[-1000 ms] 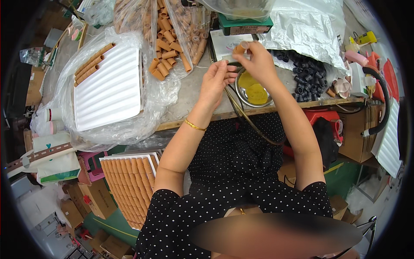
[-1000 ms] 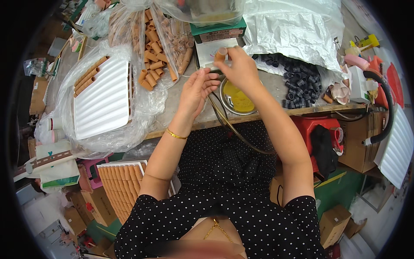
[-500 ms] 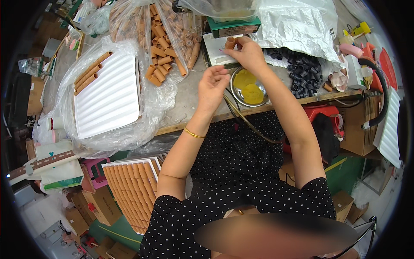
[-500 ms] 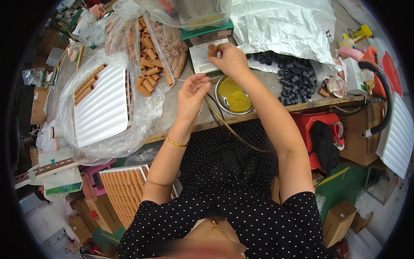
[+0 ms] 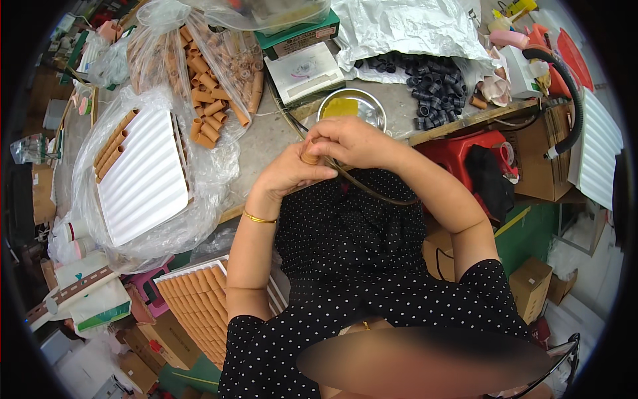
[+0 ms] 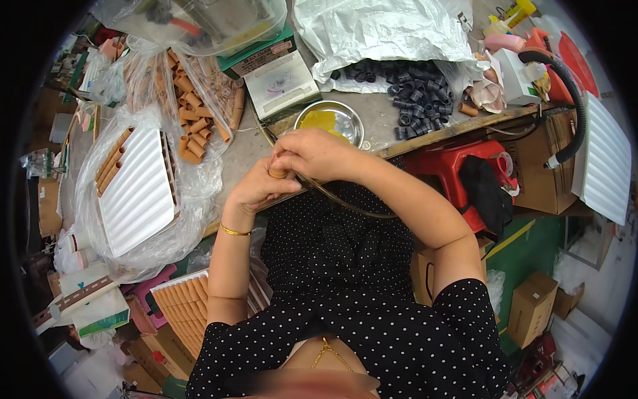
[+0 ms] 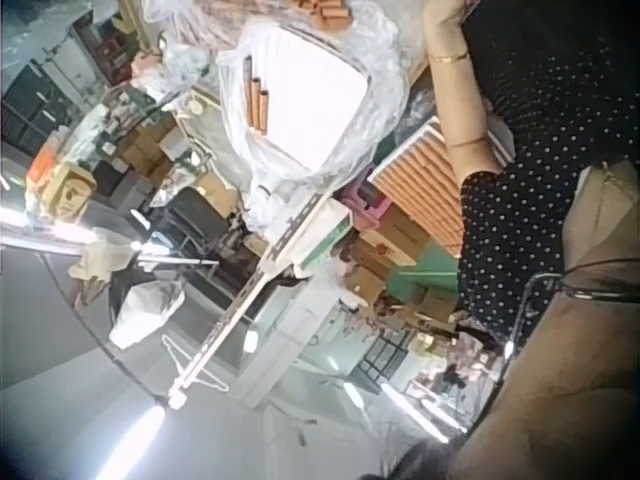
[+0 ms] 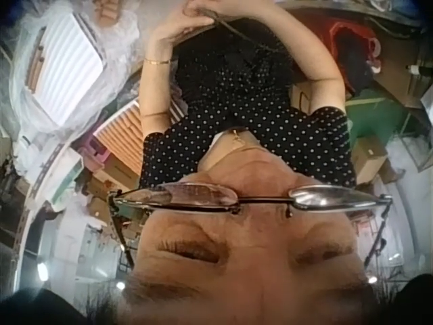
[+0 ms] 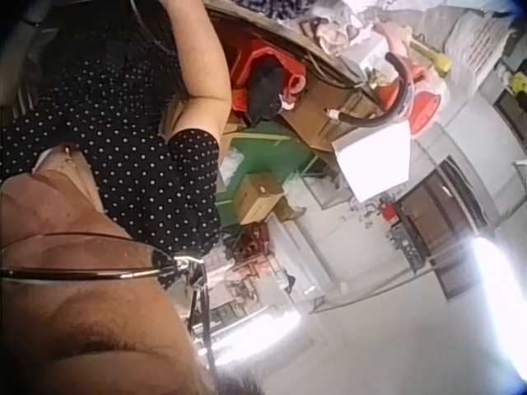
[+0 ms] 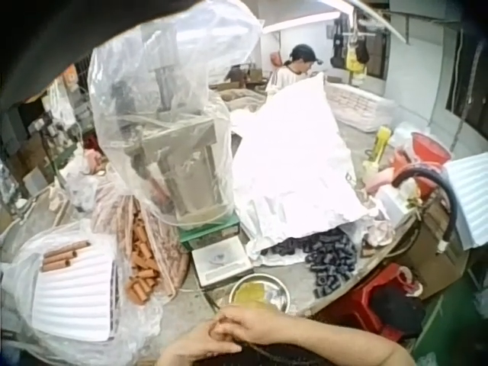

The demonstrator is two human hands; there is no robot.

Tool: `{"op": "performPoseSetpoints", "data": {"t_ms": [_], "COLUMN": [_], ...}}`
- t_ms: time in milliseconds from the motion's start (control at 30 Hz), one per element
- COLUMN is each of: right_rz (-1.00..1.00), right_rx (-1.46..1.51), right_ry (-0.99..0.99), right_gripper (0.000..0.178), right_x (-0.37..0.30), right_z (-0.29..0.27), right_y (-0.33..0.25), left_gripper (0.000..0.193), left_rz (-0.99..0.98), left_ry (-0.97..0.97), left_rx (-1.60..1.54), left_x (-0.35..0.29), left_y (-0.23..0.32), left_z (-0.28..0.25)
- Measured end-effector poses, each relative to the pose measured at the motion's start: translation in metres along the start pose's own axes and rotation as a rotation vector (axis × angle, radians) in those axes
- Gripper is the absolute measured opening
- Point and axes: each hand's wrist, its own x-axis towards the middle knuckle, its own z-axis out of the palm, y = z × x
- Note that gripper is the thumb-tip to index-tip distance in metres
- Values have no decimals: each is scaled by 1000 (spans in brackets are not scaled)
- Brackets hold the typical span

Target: Manually assembling small cylindrical components by applying adhesive and joining parts at a factory workstation.

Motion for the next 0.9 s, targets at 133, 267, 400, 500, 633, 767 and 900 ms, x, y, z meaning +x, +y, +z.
{"op": "performPoseSetpoints", "data": {"t_ms": [133, 267, 400, 500, 633, 767, 900], "right_rz": [164, 264, 497, 467, 572, 500, 463], "right_rx": [1, 61, -179, -608, -636, -812, -875], "right_ry": [186, 208, 556, 726, 592, 573, 522], "right_gripper": [23, 28, 32, 33, 39, 40, 35], "right_x": [-1, 3, -14, -20, 1, 9, 1], "right_z": [16, 24, -53, -98, -99, -95, -99], "right_y": [-5, 7, 43, 93, 109, 113, 108], "left_gripper": [44, 41, 20, 18, 16, 19, 22], "left_rz": [502, 342, 298, 261, 279, 473, 438], "left_ry": [809, 850, 1058, 1370, 1645, 1634, 1414], "left_rx": [895, 1183, 823, 770, 878, 1101, 1281], "left_x": [16, 9, -20, -55, -75, -75, -54], "left_y": [-13, -20, -10, -7, -4, -6, 6], "left_z": [19, 15, -37, -86, -107, -130, -142]}}
